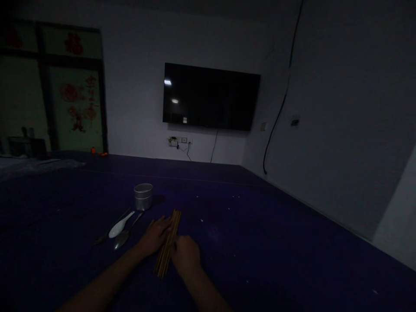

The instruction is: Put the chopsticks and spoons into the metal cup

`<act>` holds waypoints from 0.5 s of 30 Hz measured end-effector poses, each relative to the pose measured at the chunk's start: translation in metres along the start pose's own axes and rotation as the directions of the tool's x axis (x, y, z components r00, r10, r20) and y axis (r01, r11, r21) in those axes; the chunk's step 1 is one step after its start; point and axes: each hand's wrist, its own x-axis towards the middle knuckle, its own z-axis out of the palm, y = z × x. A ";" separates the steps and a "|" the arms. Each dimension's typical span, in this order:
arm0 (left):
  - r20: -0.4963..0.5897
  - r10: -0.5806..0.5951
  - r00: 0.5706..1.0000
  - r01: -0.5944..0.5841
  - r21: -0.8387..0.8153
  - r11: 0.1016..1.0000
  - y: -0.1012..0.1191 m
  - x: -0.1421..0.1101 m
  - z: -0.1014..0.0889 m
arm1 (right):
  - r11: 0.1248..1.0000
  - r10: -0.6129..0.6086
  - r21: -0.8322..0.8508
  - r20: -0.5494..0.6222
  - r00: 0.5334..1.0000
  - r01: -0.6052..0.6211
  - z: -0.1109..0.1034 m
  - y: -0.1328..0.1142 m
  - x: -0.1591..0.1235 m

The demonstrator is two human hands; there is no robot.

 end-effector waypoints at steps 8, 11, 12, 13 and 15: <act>-0.005 0.008 1.000 -0.008 -0.010 1.000 -0.002 0.001 0.003 | 0.997 -0.079 0.010 -0.068 0.995 0.080 -0.004 0.005 0.005; 0.009 0.000 1.000 0.000 0.014 1.000 0.000 0.000 0.002 | 0.985 -0.169 0.032 -0.063 0.984 0.171 -0.004 0.006 0.004; 0.012 -0.004 1.000 0.004 0.020 1.000 0.002 0.000 0.001 | 0.981 -0.187 0.040 -0.050 0.981 0.189 -0.004 0.006 0.004; 0.016 -0.006 1.000 0.006 0.025 1.000 0.003 -0.001 0.000 | 0.978 -0.202 0.045 -0.036 0.979 0.203 -0.003 0.006 0.004; 0.020 -0.010 1.000 0.010 0.032 0.999 0.005 -0.002 -0.002 | 0.974 -0.221 0.056 -0.010 0.975 0.222 -0.001 0.006 0.003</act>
